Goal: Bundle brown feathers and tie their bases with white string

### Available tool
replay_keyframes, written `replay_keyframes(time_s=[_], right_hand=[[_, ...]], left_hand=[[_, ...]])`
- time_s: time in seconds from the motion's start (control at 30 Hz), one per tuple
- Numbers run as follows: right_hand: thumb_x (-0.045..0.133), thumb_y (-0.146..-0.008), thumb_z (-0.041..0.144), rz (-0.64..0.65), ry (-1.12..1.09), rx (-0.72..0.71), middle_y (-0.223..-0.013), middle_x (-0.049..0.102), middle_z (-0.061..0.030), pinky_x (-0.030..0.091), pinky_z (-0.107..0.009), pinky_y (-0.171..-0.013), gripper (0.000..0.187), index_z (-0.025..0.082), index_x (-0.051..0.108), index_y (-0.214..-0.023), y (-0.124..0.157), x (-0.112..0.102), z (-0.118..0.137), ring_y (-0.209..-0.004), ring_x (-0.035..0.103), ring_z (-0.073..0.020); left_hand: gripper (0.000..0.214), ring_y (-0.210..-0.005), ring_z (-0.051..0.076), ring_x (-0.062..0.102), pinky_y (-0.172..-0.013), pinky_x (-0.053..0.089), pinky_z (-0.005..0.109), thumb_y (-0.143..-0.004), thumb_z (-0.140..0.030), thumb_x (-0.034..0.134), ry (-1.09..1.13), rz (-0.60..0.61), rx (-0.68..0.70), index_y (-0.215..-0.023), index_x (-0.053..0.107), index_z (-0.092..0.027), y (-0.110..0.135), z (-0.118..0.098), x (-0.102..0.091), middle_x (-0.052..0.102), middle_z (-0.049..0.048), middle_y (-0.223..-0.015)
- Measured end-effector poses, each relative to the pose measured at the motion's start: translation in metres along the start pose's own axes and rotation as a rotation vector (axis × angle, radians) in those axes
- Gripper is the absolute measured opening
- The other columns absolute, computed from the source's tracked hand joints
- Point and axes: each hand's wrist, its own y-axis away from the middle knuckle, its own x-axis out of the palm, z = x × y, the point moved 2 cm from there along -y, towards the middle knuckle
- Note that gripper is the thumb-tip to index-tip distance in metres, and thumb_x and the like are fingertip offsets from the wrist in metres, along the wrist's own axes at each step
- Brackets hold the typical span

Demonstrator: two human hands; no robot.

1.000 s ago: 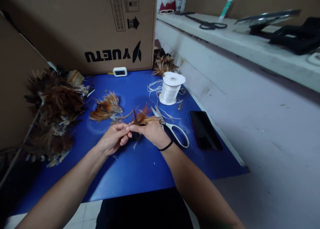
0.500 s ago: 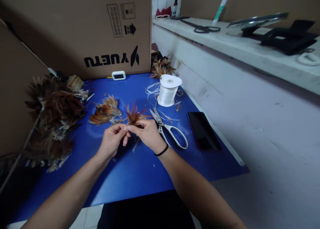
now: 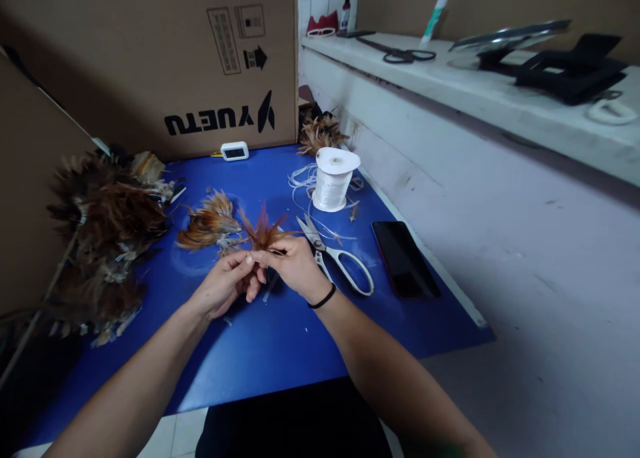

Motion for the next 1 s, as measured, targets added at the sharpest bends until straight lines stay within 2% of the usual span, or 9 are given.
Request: replay_keyframes(time_s=[0.13, 0.27, 0.37, 0.5, 0.67, 0.87, 1.0], right_hand=[[0.065, -0.074, 0.042, 0.013, -0.018, -0.038, -0.057, 0.06, -0.0013, 0.044, -0.026, -0.058, 0.034, 0.016, 0.062, -0.053, 0.0, 0.0, 0.005, -0.057, 0.054, -0.0119], [0.07, -0.069, 0.037, -0.024, -0.13, 0.035, -0.068, 0.066, -0.0021, 0.047, -0.028, -0.065, 0.021, 0.016, 0.068, -0.068, 0.001, 0.004, 0.003, -0.064, 0.058, -0.0134], [0.075, -0.064, 0.033, -0.022, -0.284, 0.124, -0.074, 0.066, -0.0016, 0.048, -0.029, -0.068, 0.025, 0.017, 0.067, -0.081, 0.002, 0.008, 0.0, -0.068, 0.06, -0.0134], [0.076, -0.062, 0.031, 0.001, -0.364, 0.153, -0.065, 0.062, 0.001, 0.048, -0.03, -0.067, 0.024, 0.017, 0.065, -0.078, 0.002, 0.011, 0.002, -0.062, 0.058, -0.0124], [0.075, -0.063, 0.032, -0.033, -0.414, 0.16, -0.063, 0.062, 0.0013, 0.049, -0.032, -0.07, 0.02, 0.017, 0.065, -0.071, 0.003, 0.011, 0.002, -0.064, 0.059, -0.0132], [0.074, -0.065, 0.034, -0.03, -0.44, 0.117, -0.068, 0.065, -0.0007, 0.049, -0.032, -0.071, 0.018, 0.018, 0.068, -0.072, 0.003, 0.01, -0.003, -0.069, 0.06, -0.0145], [0.077, -0.062, 0.03, -0.012, -0.441, 0.164, -0.072, 0.064, 0.0007, 0.047, -0.03, -0.069, 0.025, 0.017, 0.069, -0.082, 0.002, 0.008, -0.002, -0.067, 0.059, -0.0121]], left_hand=[[0.031, -0.038, 0.006, 0.05, -0.035, 0.037, 0.017, -0.08, -0.043, 0.058, -0.009, 0.015, -0.005, -0.08, 0.058, -0.012, 0.001, -0.002, 0.0, 0.06, 0.0001, -0.062], [0.027, -0.033, 0.004, 0.044, -0.035, 0.033, 0.016, -0.079, -0.038, 0.061, -0.053, -0.088, 0.118, -0.072, 0.058, -0.012, 0.0, -0.004, -0.002, 0.056, -0.0025, -0.055], [0.025, -0.035, 0.004, 0.045, -0.038, 0.034, 0.018, -0.08, -0.034, 0.06, -0.113, -0.169, 0.228, -0.069, 0.059, -0.012, -0.001, -0.006, -0.004, 0.057, -0.002, -0.056], [0.025, -0.037, 0.006, 0.045, -0.044, 0.036, 0.02, -0.082, -0.032, 0.058, -0.208, -0.207, 0.309, -0.067, 0.06, -0.012, -0.001, -0.007, -0.005, 0.054, -0.0027, -0.048], [0.027, -0.038, 0.007, 0.047, -0.047, 0.038, 0.021, -0.082, -0.034, 0.057, -0.286, -0.2, 0.287, -0.066, 0.061, -0.012, -0.001, -0.006, -0.004, 0.054, -0.0022, -0.044], [0.026, -0.038, 0.008, 0.049, -0.043, 0.038, 0.02, -0.08, -0.033, 0.06, -0.236, -0.167, 0.241, -0.065, 0.063, -0.012, 0.0, -0.004, -0.004, 0.057, -0.0002, -0.047], [0.026, -0.037, 0.008, 0.049, -0.042, 0.038, 0.02, -0.079, -0.033, 0.062, -0.232, -0.151, 0.224, -0.064, 0.064, -0.011, 0.0, -0.005, -0.006, 0.057, -0.0002, -0.047]])
